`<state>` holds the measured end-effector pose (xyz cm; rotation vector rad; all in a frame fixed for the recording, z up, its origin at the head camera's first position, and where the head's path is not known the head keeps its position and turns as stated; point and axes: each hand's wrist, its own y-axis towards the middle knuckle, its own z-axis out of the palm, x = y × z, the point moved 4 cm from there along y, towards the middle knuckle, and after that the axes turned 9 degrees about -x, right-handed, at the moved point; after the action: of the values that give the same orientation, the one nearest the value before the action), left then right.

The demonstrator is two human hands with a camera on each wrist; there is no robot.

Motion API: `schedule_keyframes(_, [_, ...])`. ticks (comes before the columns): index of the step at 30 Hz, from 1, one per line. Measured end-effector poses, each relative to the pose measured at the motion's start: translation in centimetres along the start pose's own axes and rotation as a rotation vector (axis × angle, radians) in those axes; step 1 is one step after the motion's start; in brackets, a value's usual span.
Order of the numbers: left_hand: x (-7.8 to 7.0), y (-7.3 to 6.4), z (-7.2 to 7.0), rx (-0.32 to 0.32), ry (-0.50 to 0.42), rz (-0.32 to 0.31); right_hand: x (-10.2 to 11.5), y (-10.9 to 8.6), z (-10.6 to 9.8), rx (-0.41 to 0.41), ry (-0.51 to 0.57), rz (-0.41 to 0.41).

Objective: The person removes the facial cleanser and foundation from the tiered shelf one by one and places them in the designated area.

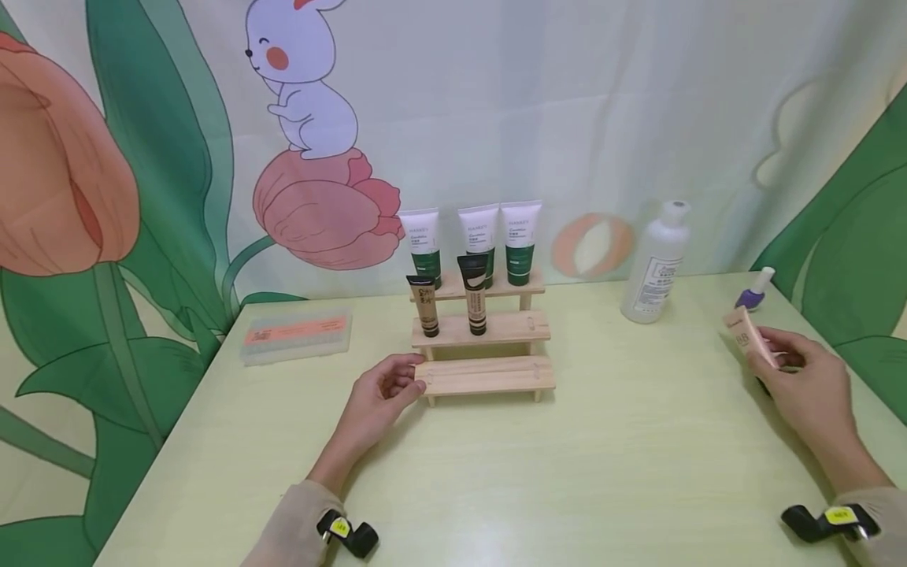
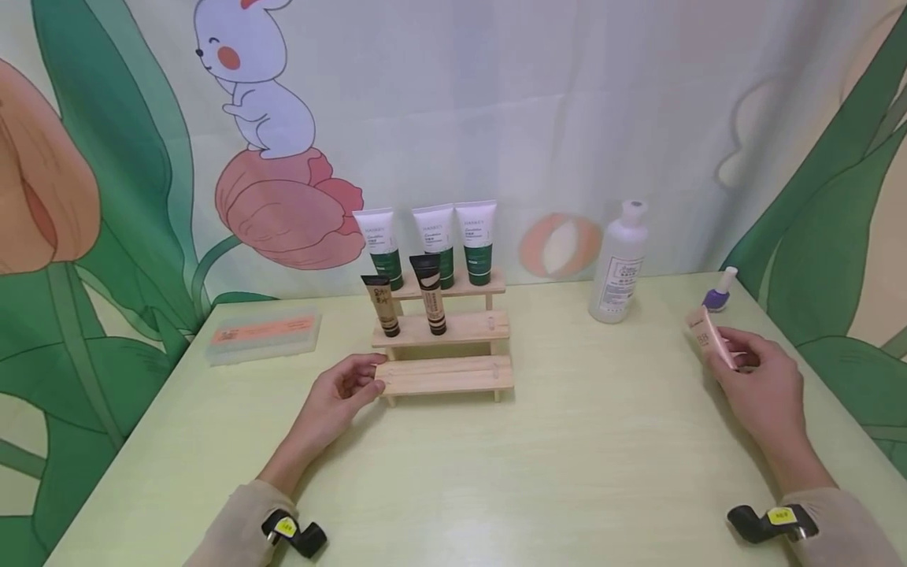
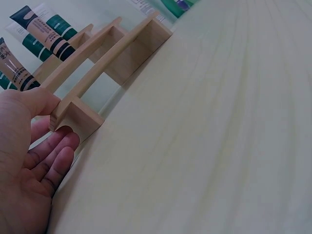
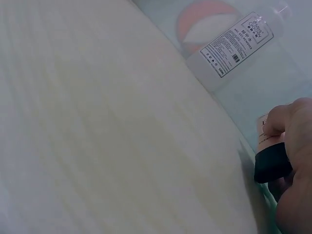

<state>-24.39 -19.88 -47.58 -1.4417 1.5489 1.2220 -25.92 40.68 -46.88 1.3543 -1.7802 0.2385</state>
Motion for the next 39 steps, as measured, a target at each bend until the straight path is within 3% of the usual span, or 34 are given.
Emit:
schedule_keyframes(9, [0.0, -0.1, 0.0, 0.001, -0.008, -0.001, -0.6, -0.2, 0.7, 0.048, -0.056, -0.011])
schedule_keyframes(26, [0.1, -0.1, -0.1, 0.005, -0.008, 0.002, -0.4, -0.4, 0.3, -0.015, -0.057, -0.001])
schedule_keyframes(33, [-0.1, -0.1, 0.0, 0.011, -0.021, 0.007, -0.6, -0.3, 0.2, -0.078, -0.101, 0.032])
schedule_keyframes(39, [-0.1, 0.0, 0.0, 0.014, -0.02, 0.008, 0.4, -0.3, -0.7, -0.154, -0.069, 0.112])
